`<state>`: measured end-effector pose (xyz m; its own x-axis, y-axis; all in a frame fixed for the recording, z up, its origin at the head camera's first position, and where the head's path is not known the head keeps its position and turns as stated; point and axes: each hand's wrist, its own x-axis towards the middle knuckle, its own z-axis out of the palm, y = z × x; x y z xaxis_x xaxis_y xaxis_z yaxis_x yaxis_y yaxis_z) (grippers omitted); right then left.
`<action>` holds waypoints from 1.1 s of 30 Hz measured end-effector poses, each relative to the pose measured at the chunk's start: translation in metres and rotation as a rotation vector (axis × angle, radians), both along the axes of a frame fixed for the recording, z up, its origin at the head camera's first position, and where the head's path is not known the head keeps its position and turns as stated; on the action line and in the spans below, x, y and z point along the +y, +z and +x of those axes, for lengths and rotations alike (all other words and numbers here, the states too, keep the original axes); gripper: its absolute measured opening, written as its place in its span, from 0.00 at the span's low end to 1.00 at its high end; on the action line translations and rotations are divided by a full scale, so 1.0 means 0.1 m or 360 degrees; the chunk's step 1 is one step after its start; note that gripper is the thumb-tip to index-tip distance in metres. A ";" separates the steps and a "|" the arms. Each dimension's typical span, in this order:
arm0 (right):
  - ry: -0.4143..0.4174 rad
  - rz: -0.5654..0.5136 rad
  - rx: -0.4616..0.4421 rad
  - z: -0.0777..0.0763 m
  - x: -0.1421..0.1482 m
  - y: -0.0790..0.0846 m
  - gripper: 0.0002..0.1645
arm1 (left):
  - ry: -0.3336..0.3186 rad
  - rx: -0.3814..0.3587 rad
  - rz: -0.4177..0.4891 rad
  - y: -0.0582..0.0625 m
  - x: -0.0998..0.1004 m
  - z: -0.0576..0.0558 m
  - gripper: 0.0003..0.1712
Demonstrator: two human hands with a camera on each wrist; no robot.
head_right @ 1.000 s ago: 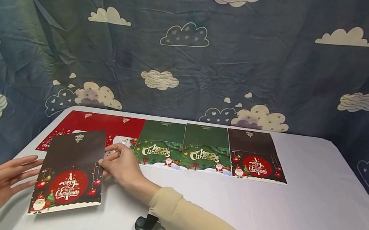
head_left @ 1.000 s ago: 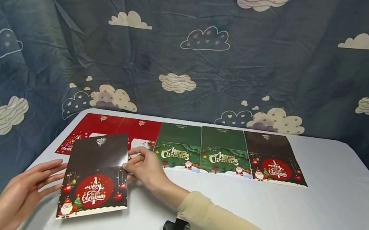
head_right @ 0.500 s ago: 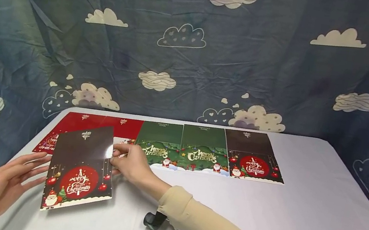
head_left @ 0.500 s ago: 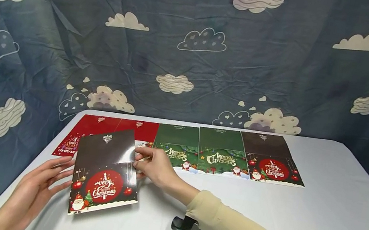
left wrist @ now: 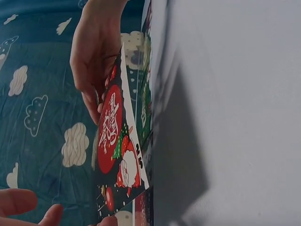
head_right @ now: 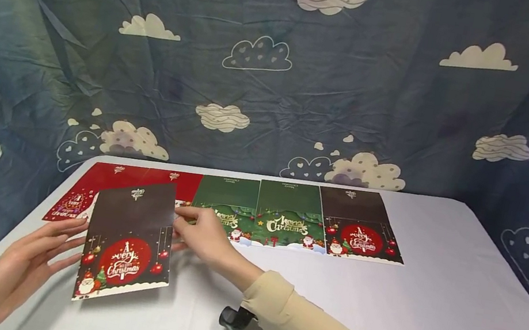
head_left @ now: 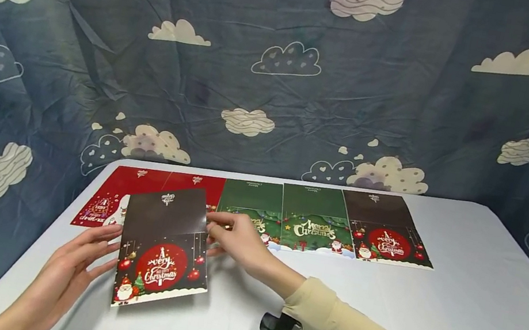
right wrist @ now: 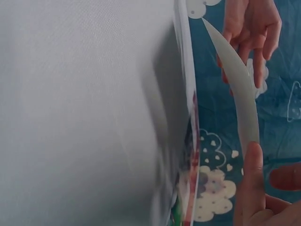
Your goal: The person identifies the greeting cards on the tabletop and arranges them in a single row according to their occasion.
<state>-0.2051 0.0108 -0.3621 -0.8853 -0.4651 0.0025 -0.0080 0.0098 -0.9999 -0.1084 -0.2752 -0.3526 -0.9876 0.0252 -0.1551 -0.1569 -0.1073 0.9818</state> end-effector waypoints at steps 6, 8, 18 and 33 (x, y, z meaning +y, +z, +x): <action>-0.0015 0.0006 -0.0034 0.01 0.15 0.05 0.23 | -0.0040 0.0014 -0.0039 0.08 0.17 -0.04 0.23; -0.0030 0.0003 -0.0033 0.01 0.21 0.07 0.23 | -0.0044 0.0001 -0.0052 0.11 0.24 -0.05 0.25; -0.0083 0.0060 0.0035 0.02 0.48 0.10 0.24 | -0.0135 0.0040 -0.0015 0.20 0.50 -0.12 0.28; -0.0126 0.0066 -0.0103 0.04 0.80 0.21 0.27 | -0.0252 0.0063 0.0023 0.26 0.77 -0.22 0.27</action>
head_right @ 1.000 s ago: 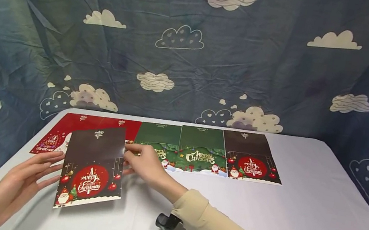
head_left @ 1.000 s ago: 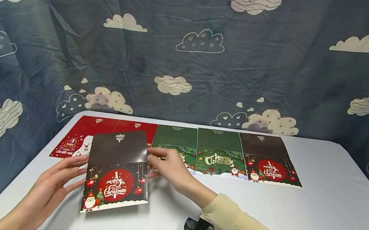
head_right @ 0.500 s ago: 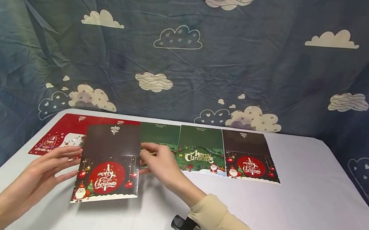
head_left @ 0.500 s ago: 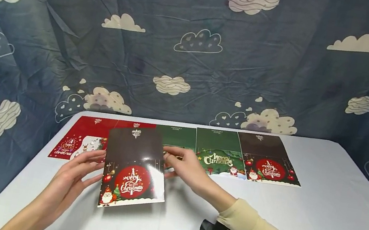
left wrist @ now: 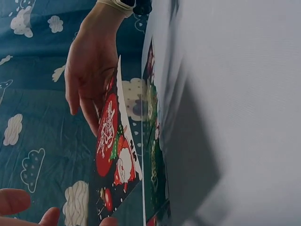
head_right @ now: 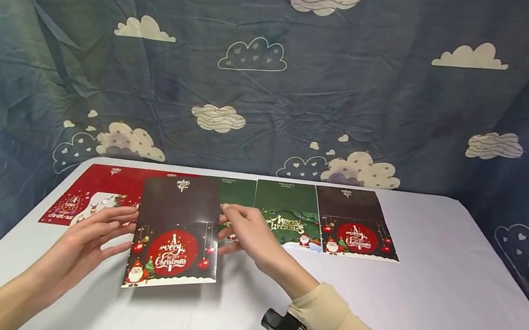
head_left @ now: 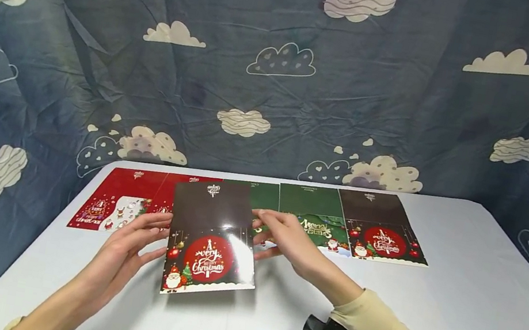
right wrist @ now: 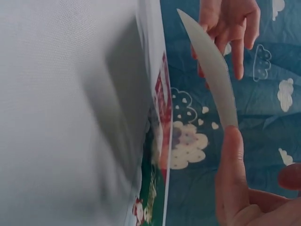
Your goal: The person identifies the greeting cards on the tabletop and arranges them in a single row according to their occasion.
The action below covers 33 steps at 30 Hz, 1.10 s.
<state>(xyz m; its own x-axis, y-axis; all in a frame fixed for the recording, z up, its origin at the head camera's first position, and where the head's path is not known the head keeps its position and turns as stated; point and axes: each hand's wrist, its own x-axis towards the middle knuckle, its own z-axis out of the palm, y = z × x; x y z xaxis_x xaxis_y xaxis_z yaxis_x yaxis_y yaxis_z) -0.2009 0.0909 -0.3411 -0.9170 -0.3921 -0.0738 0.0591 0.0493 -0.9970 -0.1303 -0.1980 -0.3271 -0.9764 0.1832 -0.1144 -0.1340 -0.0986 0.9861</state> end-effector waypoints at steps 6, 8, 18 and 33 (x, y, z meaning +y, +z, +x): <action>-0.0020 0.0062 -0.0043 0.02 0.20 -0.03 0.29 | -0.0018 -0.0040 -0.0002 0.00 0.15 -0.08 0.26; -0.0020 0.0075 -0.0052 0.03 0.26 -0.03 0.29 | -0.0021 -0.0049 -0.0006 0.00 0.21 -0.10 0.26; -0.0039 0.0098 -0.0048 0.11 0.53 0.03 0.29 | -0.0073 -0.0033 -0.0018 -0.04 0.45 -0.16 0.25; -0.0099 0.0099 -0.0033 0.19 0.90 0.09 0.31 | -0.0138 -0.0002 -0.0002 -0.10 0.77 -0.27 0.25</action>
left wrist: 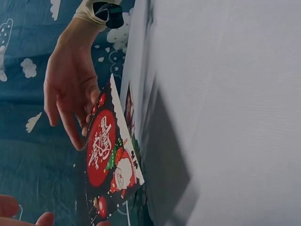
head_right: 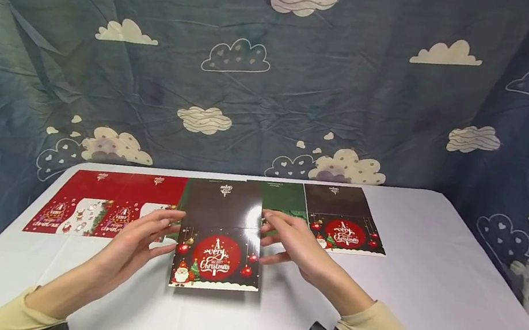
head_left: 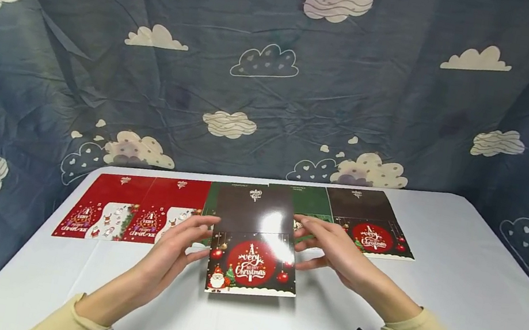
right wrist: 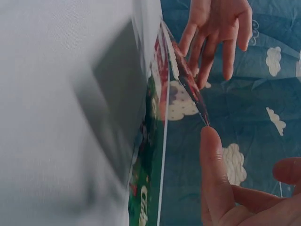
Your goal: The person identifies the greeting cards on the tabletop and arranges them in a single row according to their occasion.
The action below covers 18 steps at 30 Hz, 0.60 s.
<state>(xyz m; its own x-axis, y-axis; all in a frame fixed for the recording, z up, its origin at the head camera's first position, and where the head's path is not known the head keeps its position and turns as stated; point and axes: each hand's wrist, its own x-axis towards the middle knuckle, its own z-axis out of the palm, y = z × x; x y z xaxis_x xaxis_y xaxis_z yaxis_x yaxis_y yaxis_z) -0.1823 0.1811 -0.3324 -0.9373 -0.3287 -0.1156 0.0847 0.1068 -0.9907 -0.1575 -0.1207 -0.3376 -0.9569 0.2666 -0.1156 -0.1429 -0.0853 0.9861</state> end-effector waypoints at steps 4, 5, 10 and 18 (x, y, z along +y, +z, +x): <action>-0.0004 0.0025 0.0024 0.01 0.11 0.02 0.31 | -0.0028 0.0013 0.0042 -0.04 0.10 -0.06 0.25; -0.0001 0.0038 0.0033 0.01 0.14 0.03 0.31 | -0.0033 0.0012 0.0056 -0.05 0.13 -0.07 0.25; -0.0014 0.0117 0.0047 0.04 0.28 0.05 0.32 | -0.0077 -0.0002 0.0136 -0.09 0.25 -0.13 0.24; -0.0075 0.0205 0.0064 0.07 0.51 0.04 0.32 | -0.0174 0.0039 0.0230 -0.10 0.47 -0.21 0.24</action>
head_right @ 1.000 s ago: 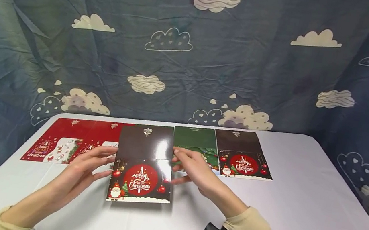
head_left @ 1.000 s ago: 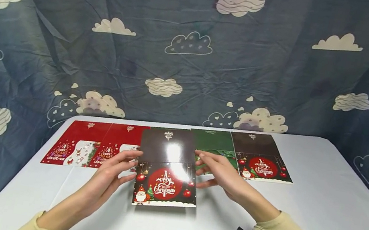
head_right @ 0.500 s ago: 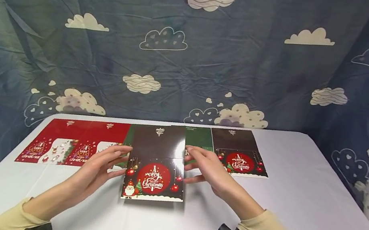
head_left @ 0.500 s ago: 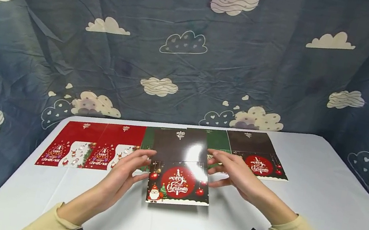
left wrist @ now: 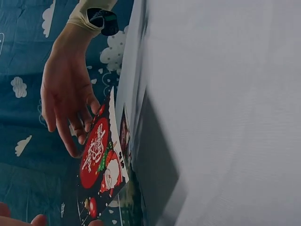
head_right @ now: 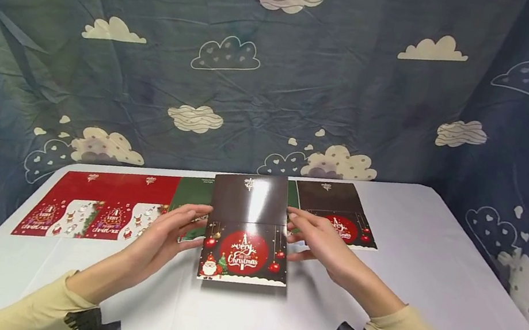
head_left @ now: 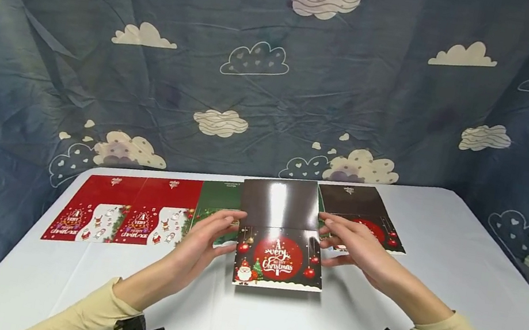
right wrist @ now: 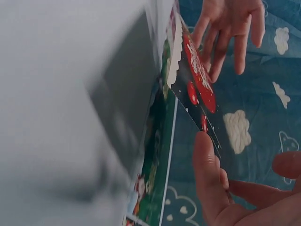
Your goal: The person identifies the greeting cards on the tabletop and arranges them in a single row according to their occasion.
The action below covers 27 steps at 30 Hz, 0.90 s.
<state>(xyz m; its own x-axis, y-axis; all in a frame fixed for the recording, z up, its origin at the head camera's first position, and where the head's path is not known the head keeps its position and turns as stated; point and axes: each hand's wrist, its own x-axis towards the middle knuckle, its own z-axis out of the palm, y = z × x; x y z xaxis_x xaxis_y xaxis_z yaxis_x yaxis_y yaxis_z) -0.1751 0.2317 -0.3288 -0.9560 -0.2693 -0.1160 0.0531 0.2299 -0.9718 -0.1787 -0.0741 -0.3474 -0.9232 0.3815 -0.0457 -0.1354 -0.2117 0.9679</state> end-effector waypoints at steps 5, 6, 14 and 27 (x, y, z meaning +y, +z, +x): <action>-0.0029 0.0049 0.0014 0.03 0.18 0.02 0.33 | -0.0104 0.0000 0.0066 0.01 0.13 -0.04 0.26; -0.0030 0.0054 0.0016 0.03 0.21 0.02 0.33 | -0.0123 0.0001 0.0071 0.01 0.16 -0.05 0.27; -0.0053 0.0109 0.0023 0.04 0.51 0.05 0.35 | -0.0206 -0.0033 0.0098 0.01 0.46 -0.11 0.31; -0.0185 0.0348 0.0042 0.01 0.97 0.01 0.37 | -0.0260 -0.0038 0.0130 -0.05 1.07 -0.20 0.33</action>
<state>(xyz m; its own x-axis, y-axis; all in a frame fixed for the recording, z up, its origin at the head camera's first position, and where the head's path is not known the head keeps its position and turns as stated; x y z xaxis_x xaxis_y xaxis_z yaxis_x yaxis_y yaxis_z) -0.1742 0.3286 -0.3273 -0.9826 -0.1288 -0.1339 0.0665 0.4286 -0.9010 -0.1986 0.0327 -0.3529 -0.8477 0.5296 -0.0300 -0.1974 -0.2625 0.9445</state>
